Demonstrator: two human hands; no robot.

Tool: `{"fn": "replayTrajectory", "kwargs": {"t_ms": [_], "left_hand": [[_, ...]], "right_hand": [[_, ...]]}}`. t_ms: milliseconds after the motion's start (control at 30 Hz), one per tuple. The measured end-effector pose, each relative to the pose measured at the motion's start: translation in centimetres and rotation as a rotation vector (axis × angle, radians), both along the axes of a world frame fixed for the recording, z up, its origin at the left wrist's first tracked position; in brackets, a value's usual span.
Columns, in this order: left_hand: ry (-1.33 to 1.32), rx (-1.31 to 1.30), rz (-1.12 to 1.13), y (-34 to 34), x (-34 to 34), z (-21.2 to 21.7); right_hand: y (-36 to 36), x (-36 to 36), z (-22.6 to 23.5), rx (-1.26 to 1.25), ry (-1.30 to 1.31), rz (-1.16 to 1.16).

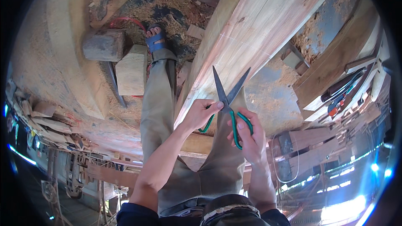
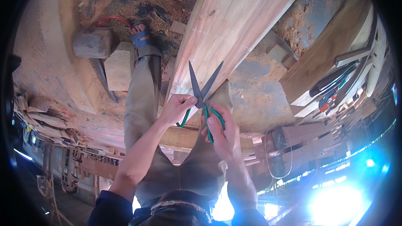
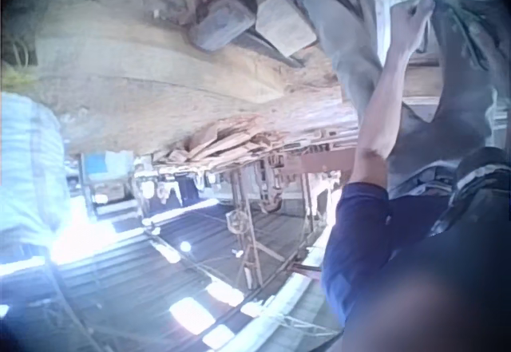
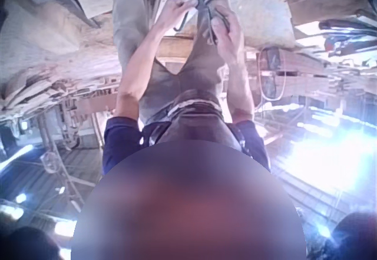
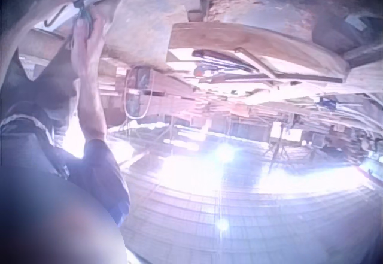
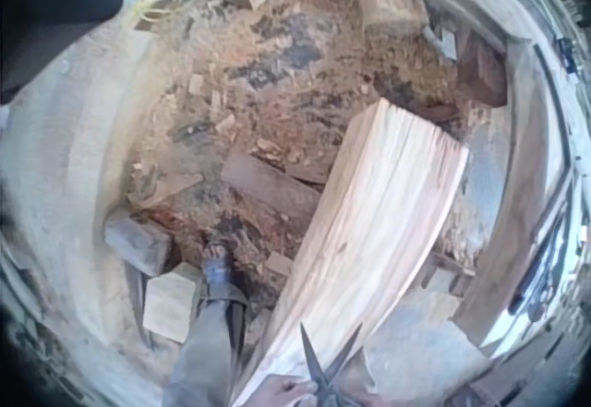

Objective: The person marks a wooden plank with a white marker and a straightedge, then uses green-handled shears to cut along the marked line. The person sits on the floor to continue cutting and later stands to resume marking.

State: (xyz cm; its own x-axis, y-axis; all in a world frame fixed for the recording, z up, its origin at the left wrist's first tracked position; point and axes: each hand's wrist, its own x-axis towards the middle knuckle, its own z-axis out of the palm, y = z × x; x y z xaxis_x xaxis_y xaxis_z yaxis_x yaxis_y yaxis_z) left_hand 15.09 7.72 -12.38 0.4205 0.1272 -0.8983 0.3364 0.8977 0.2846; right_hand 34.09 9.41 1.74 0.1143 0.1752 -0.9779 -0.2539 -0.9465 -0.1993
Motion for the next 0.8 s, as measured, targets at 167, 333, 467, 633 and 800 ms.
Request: {"fn": "replayTrajectory", "kwargs": {"t_ms": [167,333,467,633,800], "left_hand": [[-0.039,-0.172,-0.069,1.5,-0.4,0.2],[-0.038,-0.170,-0.073,2.6,0.1,0.2],[-0.045,-0.151,-0.057,2.6,0.3,0.1],[-0.037,-0.134,-0.062,2.2,0.3,-0.1],[-0.015,-0.166,-0.071,1.9,0.3,-0.2]], "right_hand": [[1.4,-0.9,0.8,-0.057,-0.040,-0.021],[1.7,-0.8,0.6,-0.057,-0.064,-0.014],[1.6,-0.7,0.6,-0.052,-0.069,-0.005],[1.7,-0.8,0.5,-0.047,-0.079,-0.004],[1.5,-0.7,0.3,-0.031,-0.082,0.008]]}}
